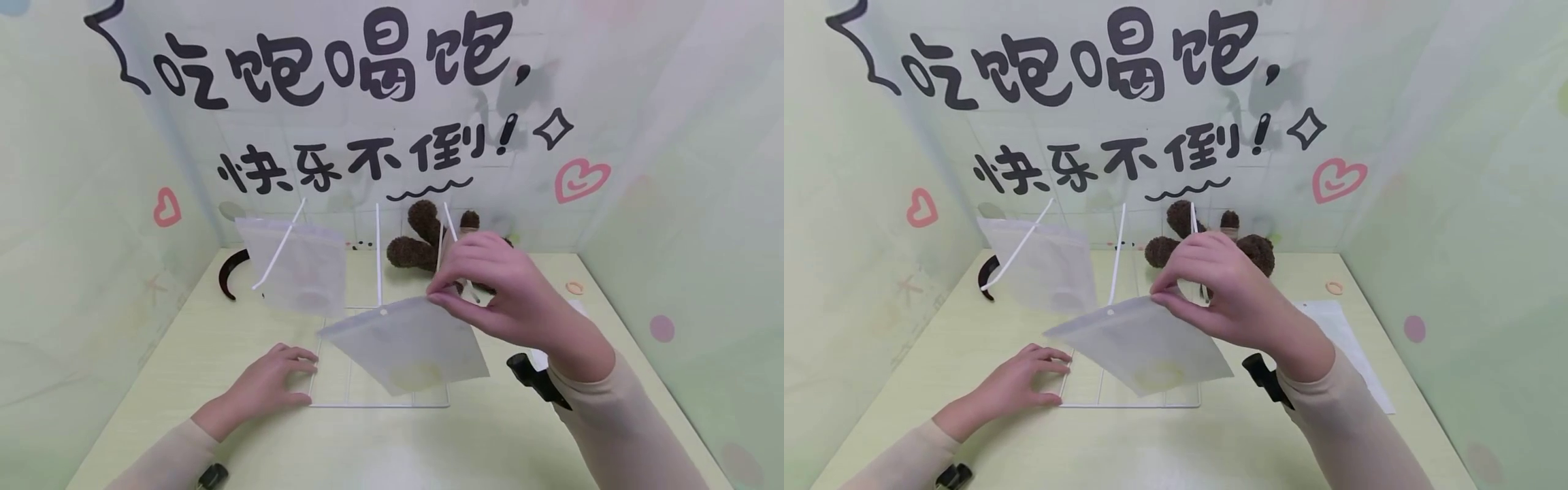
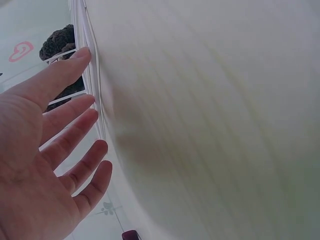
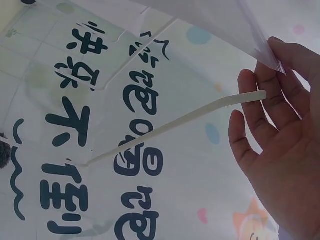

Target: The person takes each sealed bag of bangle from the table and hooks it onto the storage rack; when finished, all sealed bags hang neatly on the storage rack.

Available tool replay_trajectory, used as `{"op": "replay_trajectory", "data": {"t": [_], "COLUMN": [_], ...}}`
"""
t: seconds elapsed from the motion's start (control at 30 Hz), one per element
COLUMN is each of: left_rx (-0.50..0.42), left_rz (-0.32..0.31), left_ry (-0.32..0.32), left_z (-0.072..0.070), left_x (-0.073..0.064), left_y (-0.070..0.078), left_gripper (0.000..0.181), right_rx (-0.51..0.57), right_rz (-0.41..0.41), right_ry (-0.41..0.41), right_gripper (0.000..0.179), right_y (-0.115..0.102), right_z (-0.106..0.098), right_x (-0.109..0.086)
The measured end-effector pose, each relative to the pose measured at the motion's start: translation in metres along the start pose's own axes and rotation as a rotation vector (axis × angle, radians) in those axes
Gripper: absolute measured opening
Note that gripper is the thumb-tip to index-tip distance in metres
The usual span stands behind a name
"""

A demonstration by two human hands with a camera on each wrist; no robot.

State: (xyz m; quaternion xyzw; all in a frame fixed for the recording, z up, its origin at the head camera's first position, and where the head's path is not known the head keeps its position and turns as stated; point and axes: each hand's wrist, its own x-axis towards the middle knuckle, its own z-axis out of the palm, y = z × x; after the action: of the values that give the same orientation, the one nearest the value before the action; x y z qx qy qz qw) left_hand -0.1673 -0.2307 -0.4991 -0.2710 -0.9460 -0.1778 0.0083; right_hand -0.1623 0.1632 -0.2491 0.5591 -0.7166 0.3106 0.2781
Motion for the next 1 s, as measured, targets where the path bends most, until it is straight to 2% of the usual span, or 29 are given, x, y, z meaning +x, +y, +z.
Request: {"op": "replay_trajectory", "data": {"t": [0.17, 0.27, 0.5, 0.8, 1.0], "left_rx": [-0.001, 0.004, 0.008, 0.005, -0.009], "left_rz": [-0.007, -0.006, -0.02, -0.032, -0.03], "left_ry": [-0.016, -0.021, -0.021, -0.012, -0.014], "left_z": [0.001, 0.0, 0.0, 0.0, -0.003], "left_x": [0.0, 0.0, 0.0, 0.0, -0.001], "left_y": [0.0, 0.0, 0.001, 0.002, 0.004], "left_gripper": [0.049, 0.049, 0.049, 0.049, 0.049], "right_rx": [-0.024, -0.03, -0.017, -0.001, -0.032], "right_rz": [0.02, 0.039, 0.128, 0.174, 0.206], "right_ry": [-0.025, -0.049, -0.112, -0.129, -0.101], "right_gripper": [0.012, 0.001, 0.013, 0.009, 0.012], "right_y": [0.008, 0.012, 0.026, 0.05, 0.065], "right_z": [0.002, 0.003, 0.005, 0.007, 0.009], "right_x": [0.002, 0.003, 0.004, 0.008, 0.011]}}
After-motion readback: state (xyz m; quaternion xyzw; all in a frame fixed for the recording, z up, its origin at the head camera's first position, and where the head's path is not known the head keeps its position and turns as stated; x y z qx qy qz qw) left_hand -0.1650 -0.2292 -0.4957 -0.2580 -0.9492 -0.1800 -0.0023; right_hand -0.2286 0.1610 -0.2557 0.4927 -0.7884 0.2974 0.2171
